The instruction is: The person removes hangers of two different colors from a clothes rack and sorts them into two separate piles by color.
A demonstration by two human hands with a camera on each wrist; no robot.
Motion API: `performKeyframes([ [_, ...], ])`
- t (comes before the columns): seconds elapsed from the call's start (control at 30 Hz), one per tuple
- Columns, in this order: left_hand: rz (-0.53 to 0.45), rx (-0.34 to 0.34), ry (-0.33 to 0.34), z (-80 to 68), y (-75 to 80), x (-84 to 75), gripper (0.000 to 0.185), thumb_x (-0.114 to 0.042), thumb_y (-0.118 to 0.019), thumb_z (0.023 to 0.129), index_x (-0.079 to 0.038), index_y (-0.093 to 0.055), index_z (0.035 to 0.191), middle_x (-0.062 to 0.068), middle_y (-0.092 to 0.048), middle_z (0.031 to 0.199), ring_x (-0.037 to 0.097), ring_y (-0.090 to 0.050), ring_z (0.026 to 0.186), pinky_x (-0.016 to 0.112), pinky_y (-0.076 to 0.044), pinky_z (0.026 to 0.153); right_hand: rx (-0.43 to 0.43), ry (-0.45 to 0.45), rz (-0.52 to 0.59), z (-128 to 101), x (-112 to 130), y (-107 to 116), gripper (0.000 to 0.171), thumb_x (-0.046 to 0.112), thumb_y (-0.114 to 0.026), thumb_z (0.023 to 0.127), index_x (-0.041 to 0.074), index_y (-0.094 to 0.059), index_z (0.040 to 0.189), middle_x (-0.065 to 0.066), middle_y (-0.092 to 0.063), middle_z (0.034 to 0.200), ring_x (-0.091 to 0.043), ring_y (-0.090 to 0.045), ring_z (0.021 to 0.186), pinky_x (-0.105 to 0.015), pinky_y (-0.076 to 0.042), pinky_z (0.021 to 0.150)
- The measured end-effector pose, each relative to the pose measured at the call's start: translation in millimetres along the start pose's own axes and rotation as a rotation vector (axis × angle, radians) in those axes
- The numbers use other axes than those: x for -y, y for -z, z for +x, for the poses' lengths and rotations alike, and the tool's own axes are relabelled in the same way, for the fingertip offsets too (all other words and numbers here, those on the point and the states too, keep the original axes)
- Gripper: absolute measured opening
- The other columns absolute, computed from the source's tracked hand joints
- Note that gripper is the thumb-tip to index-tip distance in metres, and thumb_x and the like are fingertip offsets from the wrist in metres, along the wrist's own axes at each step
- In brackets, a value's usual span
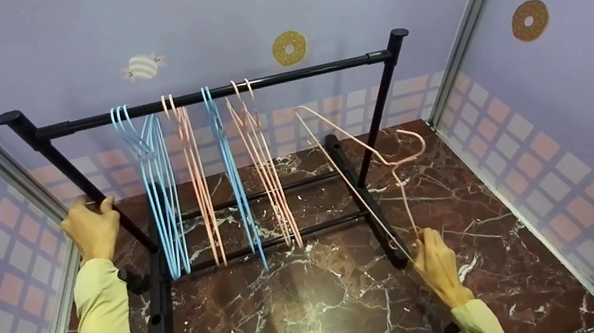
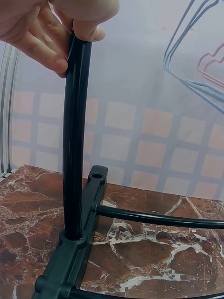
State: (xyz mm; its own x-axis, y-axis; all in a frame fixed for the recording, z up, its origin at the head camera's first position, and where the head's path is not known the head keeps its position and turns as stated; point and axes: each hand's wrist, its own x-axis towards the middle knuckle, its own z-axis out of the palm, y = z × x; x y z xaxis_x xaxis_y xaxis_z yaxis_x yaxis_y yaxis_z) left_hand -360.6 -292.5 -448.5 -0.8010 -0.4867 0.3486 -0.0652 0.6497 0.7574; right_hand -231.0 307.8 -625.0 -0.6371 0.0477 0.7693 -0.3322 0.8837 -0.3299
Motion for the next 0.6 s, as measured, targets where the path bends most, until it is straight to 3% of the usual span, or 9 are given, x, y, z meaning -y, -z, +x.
performKeyframes([
  [0.13, 0.005, -0.003, 0.012, -1.3, -0.1, 1.0, 0.032, -0.018, -0.065, 0.096, 0.008, -0.068, 0.114, 0.032, -0.071, 0.111, 0.056, -0.057, 0.113, 0.057, -0.039, 0.103, -0.040, -0.003, 0.010, -6, -12, 0, 0.008, -0.010, -0.060, 0.085, -0.005, -0.054, 0.089, -0.016, -0.054, 0.076, -0.031, -0.054, 0.058, -0.049, -0.046, 0.049],
  [0.33, 0.007, -0.003, 0.007, -1.3, -1.5, 0.0, 0.032, -0.018, -0.064, 0.097, 0.008, -0.067, 0.114, 0.032, -0.070, 0.111, 0.055, -0.059, 0.113, 0.057, -0.040, 0.103, -0.089, -0.058, 0.043, -19, -29, 2, 0.006, -0.004, -0.057, 0.094, -0.010, -0.060, 0.095, -0.020, -0.060, 0.082, -0.034, -0.062, 0.066, -0.052, -0.048, 0.059],
  [0.6, 0.011, -0.033, -0.025, -0.4, -2.5, -0.2, 0.029, -0.015, -0.064, 0.096, 0.008, -0.068, 0.112, 0.032, -0.072, 0.108, 0.054, -0.062, 0.107, 0.057, -0.041, 0.099, -0.154, -0.153, 0.067, -26, -38, 6, 0.008, -0.012, -0.062, 0.087, -0.009, -0.061, 0.095, -0.018, -0.060, 0.080, -0.033, -0.061, 0.067, -0.043, -0.045, 0.064],
])
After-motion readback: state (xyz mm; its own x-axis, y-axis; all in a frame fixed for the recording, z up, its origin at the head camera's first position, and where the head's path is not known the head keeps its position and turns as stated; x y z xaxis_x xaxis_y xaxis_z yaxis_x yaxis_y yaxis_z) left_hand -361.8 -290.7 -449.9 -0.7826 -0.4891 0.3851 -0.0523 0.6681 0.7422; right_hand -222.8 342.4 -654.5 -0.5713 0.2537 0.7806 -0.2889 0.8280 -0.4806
